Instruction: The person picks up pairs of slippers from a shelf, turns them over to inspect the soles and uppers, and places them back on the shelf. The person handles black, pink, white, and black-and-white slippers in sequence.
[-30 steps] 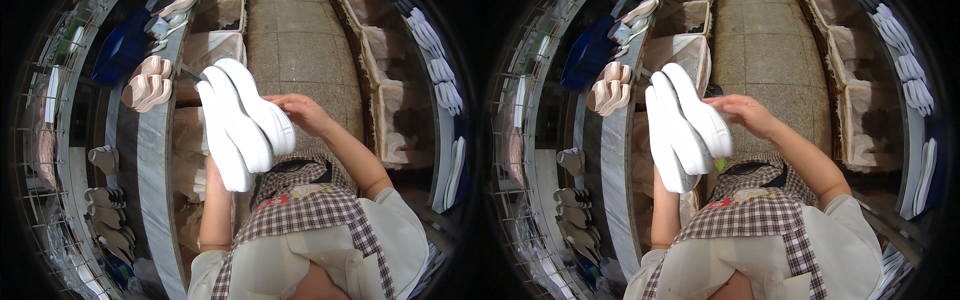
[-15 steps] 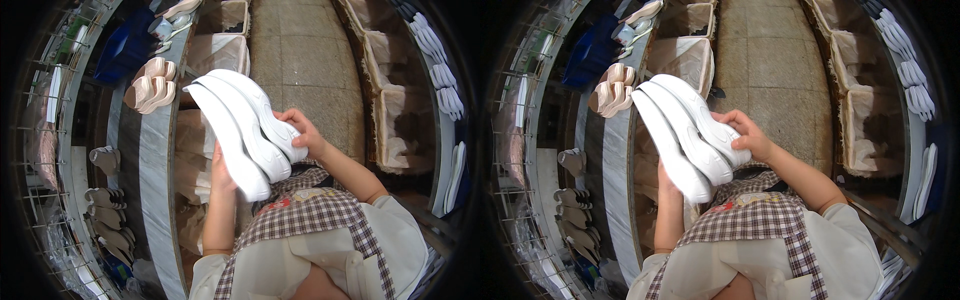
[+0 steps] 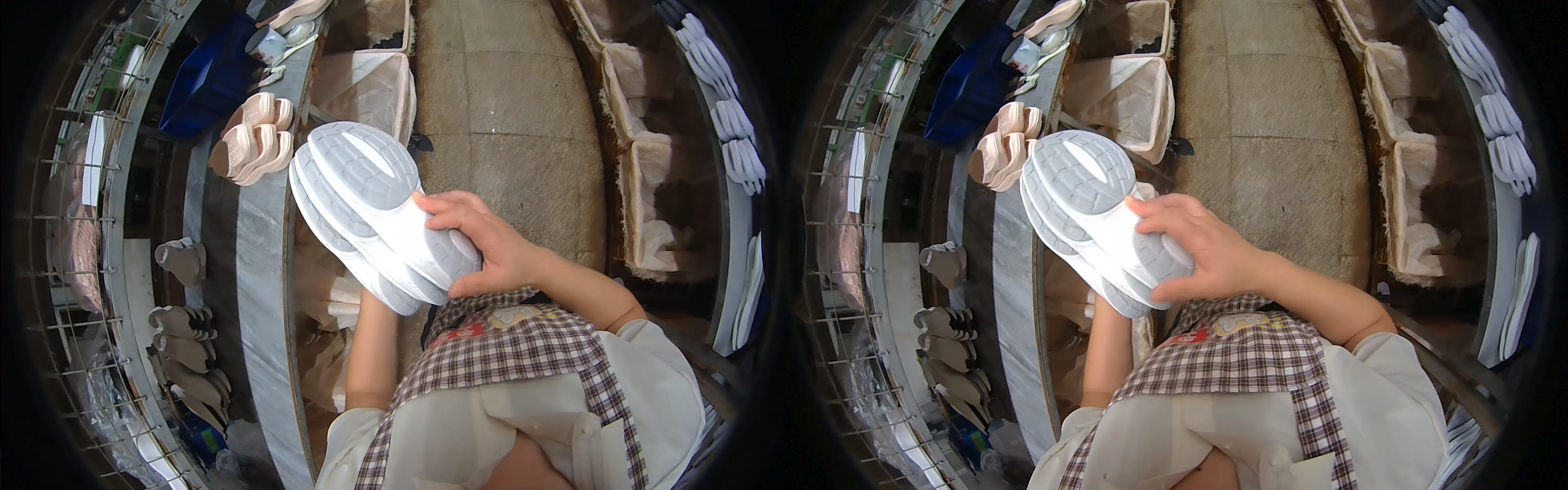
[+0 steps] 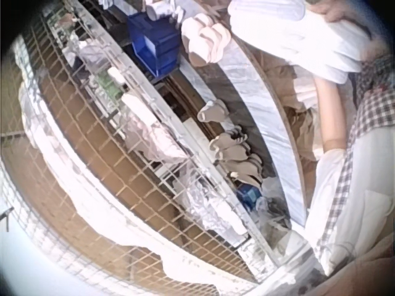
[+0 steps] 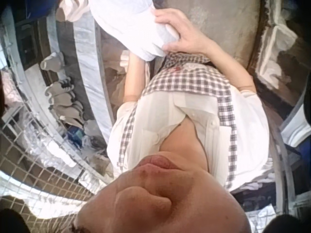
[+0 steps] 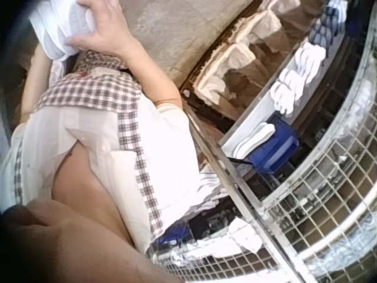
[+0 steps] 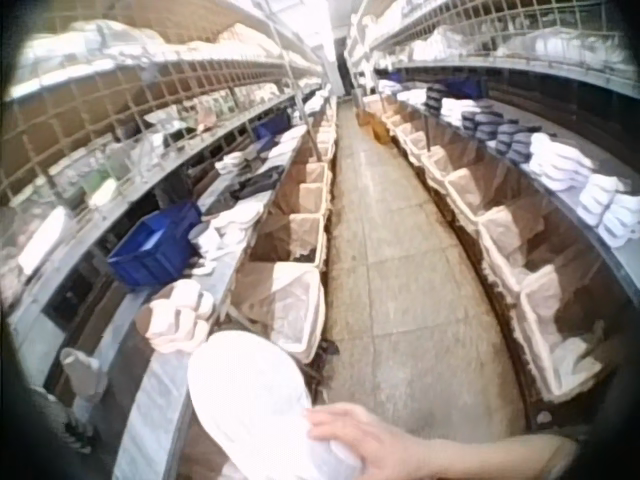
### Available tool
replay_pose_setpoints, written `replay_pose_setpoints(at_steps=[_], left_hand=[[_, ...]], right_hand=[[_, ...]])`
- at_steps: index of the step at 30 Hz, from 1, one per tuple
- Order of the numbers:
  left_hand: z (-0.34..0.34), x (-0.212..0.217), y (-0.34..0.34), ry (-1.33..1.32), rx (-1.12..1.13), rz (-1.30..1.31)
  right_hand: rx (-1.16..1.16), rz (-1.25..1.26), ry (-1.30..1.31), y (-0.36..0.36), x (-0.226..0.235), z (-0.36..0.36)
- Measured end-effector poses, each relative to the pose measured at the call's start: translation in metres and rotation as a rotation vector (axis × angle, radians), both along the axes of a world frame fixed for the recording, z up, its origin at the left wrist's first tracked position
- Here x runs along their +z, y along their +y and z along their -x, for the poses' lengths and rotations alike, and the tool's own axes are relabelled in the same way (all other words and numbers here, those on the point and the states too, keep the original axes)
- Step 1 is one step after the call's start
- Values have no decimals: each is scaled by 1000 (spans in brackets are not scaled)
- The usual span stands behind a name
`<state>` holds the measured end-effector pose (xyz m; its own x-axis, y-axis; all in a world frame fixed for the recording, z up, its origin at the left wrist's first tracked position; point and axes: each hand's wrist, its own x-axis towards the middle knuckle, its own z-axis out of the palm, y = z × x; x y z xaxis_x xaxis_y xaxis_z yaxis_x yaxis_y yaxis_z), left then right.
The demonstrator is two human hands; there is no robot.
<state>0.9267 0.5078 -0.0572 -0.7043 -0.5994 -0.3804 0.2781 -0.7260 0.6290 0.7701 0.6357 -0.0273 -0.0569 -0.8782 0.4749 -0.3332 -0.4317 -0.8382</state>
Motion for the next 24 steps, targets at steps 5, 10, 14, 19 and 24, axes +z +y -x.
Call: replay_pose_setpoints(at_steps=[5, 10, 14, 19, 24], left_hand=[[-8, 2, 3, 307, -133, -301], [-8, -1, 2, 254, -95, -140], [1, -2, 0, 89, -90, 246], [-4, 12, 1, 838, -126, -119], [-6, 21, -1, 726, -135, -107]], right_hand=[[1, 92, -98, -9, 30, -16], [-180, 22, 136, -3, 46, -30], [-169, -61, 103, -2, 46, -18], [33, 9, -1344, -2, 28, 24], [-78, -13, -1423, 9, 10, 34]])
